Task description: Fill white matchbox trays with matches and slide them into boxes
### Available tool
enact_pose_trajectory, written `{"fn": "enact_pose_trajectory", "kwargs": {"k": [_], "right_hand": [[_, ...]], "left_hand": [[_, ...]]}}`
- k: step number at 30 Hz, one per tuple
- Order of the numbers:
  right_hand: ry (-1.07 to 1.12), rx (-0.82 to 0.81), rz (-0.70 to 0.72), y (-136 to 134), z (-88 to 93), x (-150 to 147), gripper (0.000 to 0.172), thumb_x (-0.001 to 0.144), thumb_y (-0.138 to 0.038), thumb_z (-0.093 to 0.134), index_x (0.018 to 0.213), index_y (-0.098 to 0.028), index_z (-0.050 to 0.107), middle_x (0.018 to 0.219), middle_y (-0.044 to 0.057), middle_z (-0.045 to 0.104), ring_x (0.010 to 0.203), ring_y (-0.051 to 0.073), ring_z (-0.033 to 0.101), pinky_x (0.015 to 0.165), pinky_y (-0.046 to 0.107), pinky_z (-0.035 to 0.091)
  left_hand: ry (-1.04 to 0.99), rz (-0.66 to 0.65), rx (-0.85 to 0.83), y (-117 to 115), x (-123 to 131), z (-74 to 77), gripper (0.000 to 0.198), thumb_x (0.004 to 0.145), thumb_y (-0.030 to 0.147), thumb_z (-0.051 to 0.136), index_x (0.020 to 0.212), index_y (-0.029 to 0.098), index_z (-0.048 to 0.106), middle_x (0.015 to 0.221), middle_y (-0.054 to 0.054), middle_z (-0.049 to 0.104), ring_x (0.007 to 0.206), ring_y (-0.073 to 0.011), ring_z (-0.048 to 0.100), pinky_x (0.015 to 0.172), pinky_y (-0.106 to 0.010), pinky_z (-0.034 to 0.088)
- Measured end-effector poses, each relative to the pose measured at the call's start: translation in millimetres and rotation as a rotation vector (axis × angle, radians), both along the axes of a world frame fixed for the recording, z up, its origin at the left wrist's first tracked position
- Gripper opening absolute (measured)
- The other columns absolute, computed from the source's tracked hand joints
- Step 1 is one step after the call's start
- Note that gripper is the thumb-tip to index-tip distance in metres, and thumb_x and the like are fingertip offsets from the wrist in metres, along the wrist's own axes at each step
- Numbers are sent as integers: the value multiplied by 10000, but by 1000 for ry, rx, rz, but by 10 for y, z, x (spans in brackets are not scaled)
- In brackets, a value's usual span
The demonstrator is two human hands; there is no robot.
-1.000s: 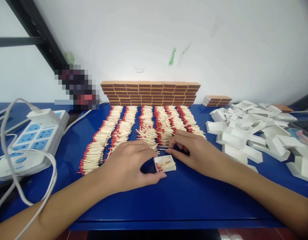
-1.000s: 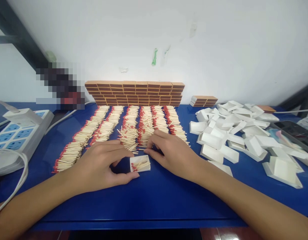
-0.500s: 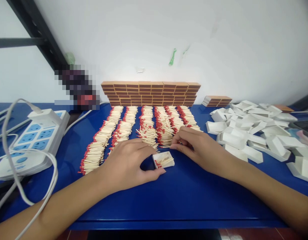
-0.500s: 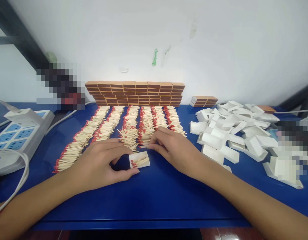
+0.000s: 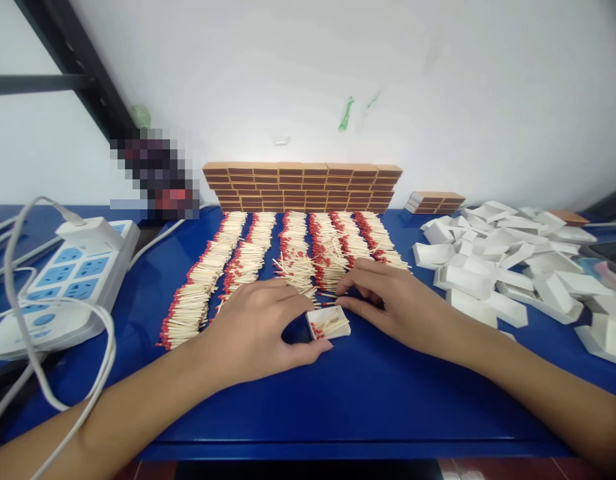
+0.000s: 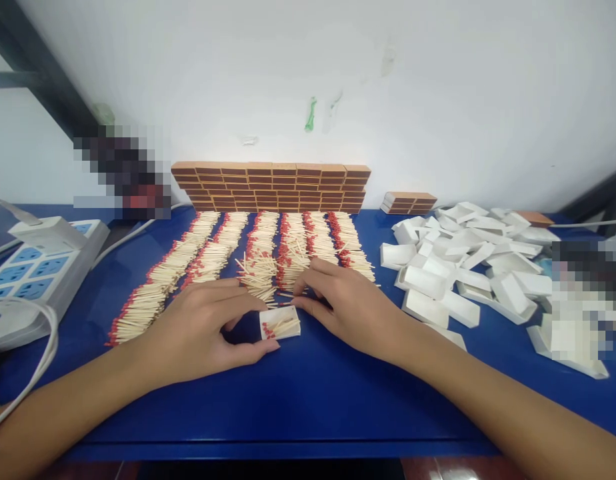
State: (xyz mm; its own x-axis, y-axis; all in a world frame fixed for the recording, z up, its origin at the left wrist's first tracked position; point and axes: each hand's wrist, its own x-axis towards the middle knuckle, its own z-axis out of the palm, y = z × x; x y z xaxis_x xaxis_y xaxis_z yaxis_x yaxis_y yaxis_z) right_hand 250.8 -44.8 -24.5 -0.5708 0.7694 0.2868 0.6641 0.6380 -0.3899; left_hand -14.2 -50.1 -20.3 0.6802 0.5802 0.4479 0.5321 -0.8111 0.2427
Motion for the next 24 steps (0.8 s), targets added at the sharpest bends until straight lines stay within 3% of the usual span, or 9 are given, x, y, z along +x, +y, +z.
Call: {"fn": "enact_pose_trajectory", "kwargs": {"k": [9,15,18,24], "right_hand": [[-14,-20,-30,31,35,38,114,1052,-247,635,948,-205,653,875,25,622,734,168,593,671,286,456],[47,-19,-12,-115,142,-43,101,1053,-267,640,967,-221,666,851,13,609,716,158,572,647,277,443],[31,-65,21,-143,124,-85,80,1044,-250,650,976,-225,682,876,16,629,712,151,580,643,276,448],[24,29,-57,12,34,7,59,1026,-228,658,983,-210,694,845,22,624,712,167,584,645,290,449]], "left_hand": [[-1,5,-7,2,8,3,275,859,445,840,887,186,752,649,35,597,605,-143,564,562,-290,379],[5,34,-7,-3,17,9,264,881,455,810,903,199,751,644,36,598,595,-145,562,562,-291,377],[7,37,-14,3,13,3,281,887,471,800,878,197,739,666,25,627,609,-151,579,570,-293,383],[8,-51,-46,-3,7,-10,284,881,457,825,942,186,766,724,9,696,684,-171,642,619,-299,429]]}}
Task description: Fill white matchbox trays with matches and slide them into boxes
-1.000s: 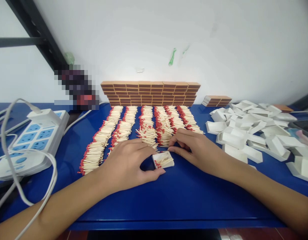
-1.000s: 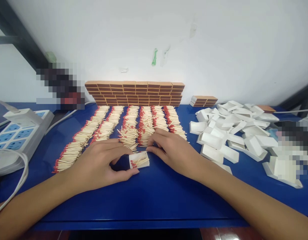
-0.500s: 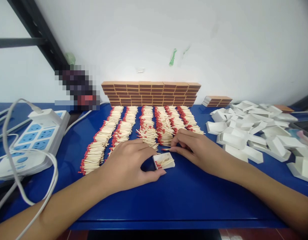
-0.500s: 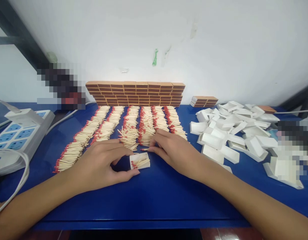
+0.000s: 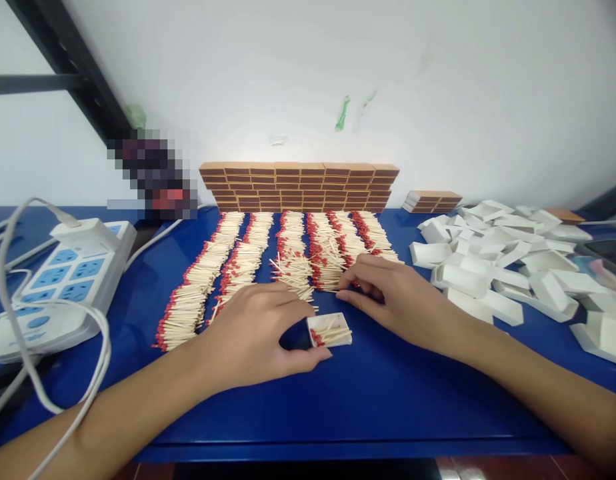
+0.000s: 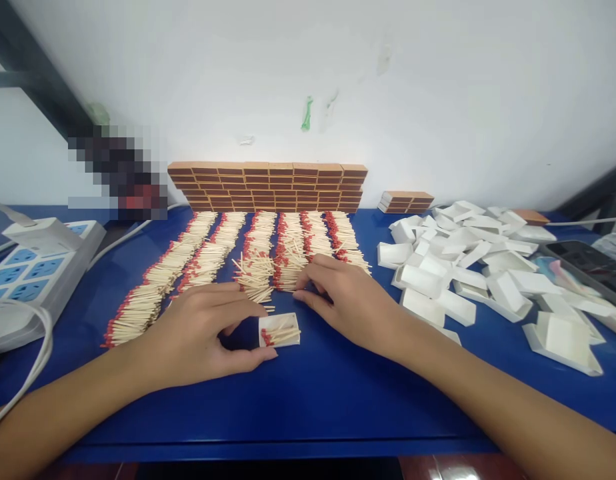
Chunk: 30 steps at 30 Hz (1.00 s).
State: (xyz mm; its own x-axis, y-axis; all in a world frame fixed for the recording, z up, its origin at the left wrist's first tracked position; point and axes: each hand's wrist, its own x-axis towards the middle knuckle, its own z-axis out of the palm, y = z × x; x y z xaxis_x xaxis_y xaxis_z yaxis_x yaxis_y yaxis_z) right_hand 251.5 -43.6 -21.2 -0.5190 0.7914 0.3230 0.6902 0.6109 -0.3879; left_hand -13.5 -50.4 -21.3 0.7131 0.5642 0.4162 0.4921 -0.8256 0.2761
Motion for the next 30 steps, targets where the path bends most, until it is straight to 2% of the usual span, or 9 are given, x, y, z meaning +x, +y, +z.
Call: {"fn": "enact_pose_trajectory", "kwargs": {"k": [12,17,23,30], "right_hand": [[-124,-64,-11,25,-6,47,122,1062,-240,576,964,-210,643,902,45,645,755,183,615,675,305,463],[-106,-57,-6,34,-7,66,99,1065,-274,585,1016,-220,651,927,53,662,797,203,634,712,328,483],[-94,-72,-2,29,-8,64,132,1069,-258,576,974,-221,660,957,61,682,824,204,653,731,333,491],[-97,-105,-19,14,16,73,164,1070,-317,601,944,-218,636,912,38,662,790,189,625,705,325,468]], "left_hand": [[5,6,0,-3,-12,-22,306,903,491,793,938,187,769,756,-1,715,709,-175,652,621,-307,444],[-2,7,4,-4,-6,-12,300,897,478,804,947,185,762,765,-1,721,705,-170,656,629,-302,452],[-4,7,14,2,-6,-8,281,899,473,799,922,197,750,722,11,686,676,-160,641,608,-289,431],[-1,12,13,1,-4,-5,281,886,460,817,933,190,756,725,13,685,676,-160,637,619,-292,438]]}}
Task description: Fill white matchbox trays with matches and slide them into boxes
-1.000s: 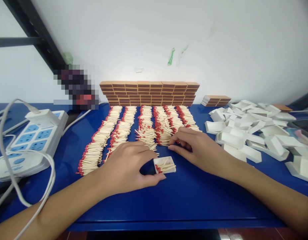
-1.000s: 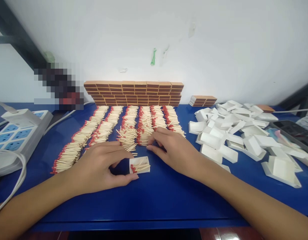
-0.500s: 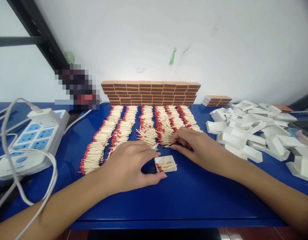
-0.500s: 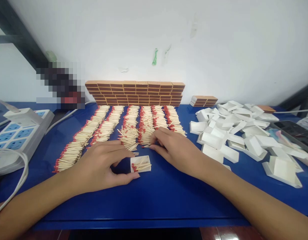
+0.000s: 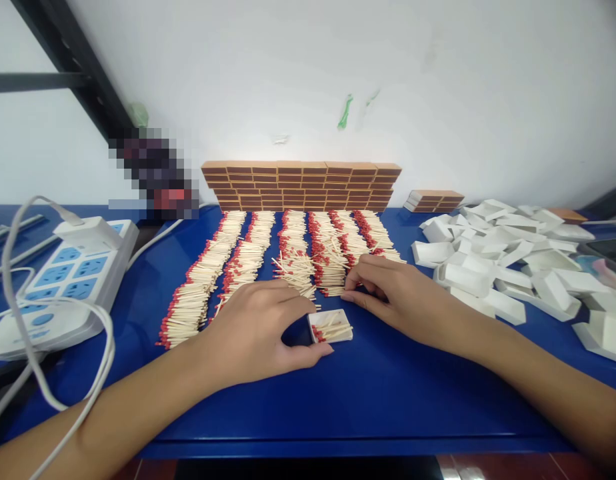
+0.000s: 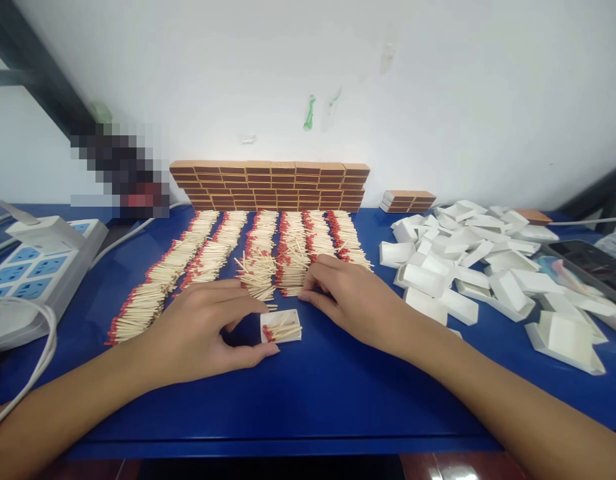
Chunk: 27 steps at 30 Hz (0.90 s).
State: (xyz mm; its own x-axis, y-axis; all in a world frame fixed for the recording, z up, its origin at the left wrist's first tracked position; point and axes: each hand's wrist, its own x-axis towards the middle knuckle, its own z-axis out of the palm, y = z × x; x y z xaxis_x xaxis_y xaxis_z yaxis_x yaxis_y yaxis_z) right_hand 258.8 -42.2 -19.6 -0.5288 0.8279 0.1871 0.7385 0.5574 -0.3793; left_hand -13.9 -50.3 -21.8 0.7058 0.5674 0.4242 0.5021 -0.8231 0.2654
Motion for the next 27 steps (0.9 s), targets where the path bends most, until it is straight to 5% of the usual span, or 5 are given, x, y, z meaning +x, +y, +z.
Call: {"fn": "enact_pose_trajectory", "kwargs": {"k": [27], "right_hand": [[80,-12,86,-135,60,-77,123,1097,-298,565,1007,-232,616,950,37,648,798,177,622,706,295,464]], "left_hand": [[-4,43,19,3,21,38,269,868,431,834,890,177,746,673,20,621,620,-153,577,573,-289,371]]}}
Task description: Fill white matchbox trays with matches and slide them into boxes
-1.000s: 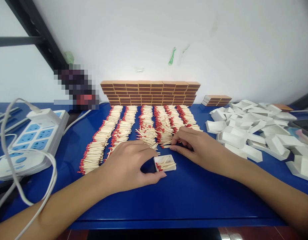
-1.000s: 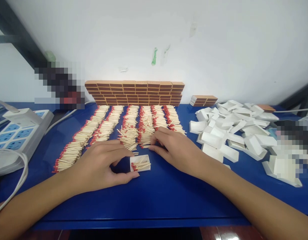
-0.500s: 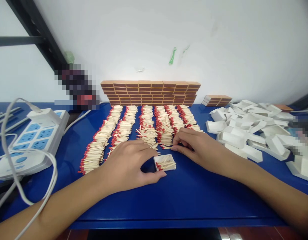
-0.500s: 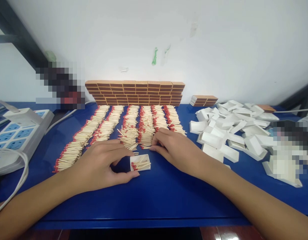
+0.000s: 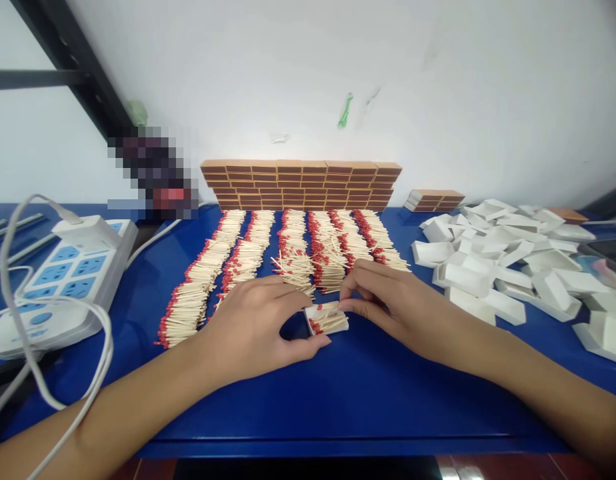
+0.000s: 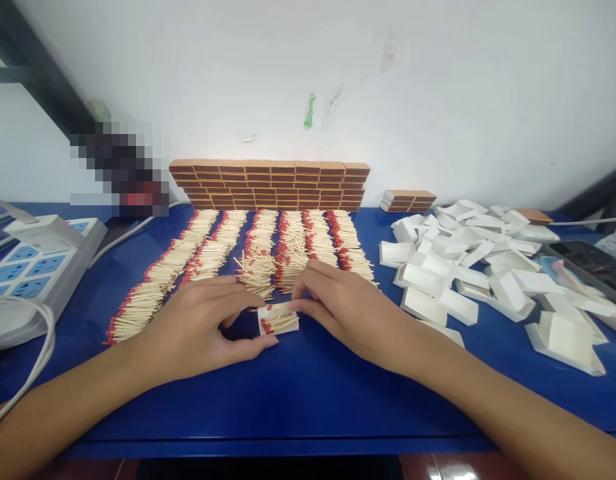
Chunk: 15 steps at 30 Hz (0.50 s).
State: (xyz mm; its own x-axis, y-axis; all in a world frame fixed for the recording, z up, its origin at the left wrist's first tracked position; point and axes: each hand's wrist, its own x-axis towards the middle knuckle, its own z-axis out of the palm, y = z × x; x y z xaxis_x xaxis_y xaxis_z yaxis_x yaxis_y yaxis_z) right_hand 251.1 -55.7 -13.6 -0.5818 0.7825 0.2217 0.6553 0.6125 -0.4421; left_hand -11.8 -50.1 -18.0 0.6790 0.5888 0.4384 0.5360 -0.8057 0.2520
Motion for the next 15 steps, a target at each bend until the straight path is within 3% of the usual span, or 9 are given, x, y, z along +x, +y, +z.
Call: {"fn": "enact_pose_trajectory", "kwargs": {"k": [8,15], "right_hand": [[86,74,17,33,-2,-2,115,1077,-278,605,1012,-222,680,872,18,630,738,158,593,676,278,450],[-24,75,-47,171,-106,76,136,1055,-259,625,945,-201,678,903,34,634,763,169,609,695,298,459]], "left_hand": [[-14,-21,-7,2,-10,-45,268,854,412,854,933,174,760,670,32,627,624,-148,593,574,-284,395],[-16,-33,-15,-6,-14,-39,289,847,418,863,960,168,772,681,30,639,643,-154,613,603,-287,421]]}}
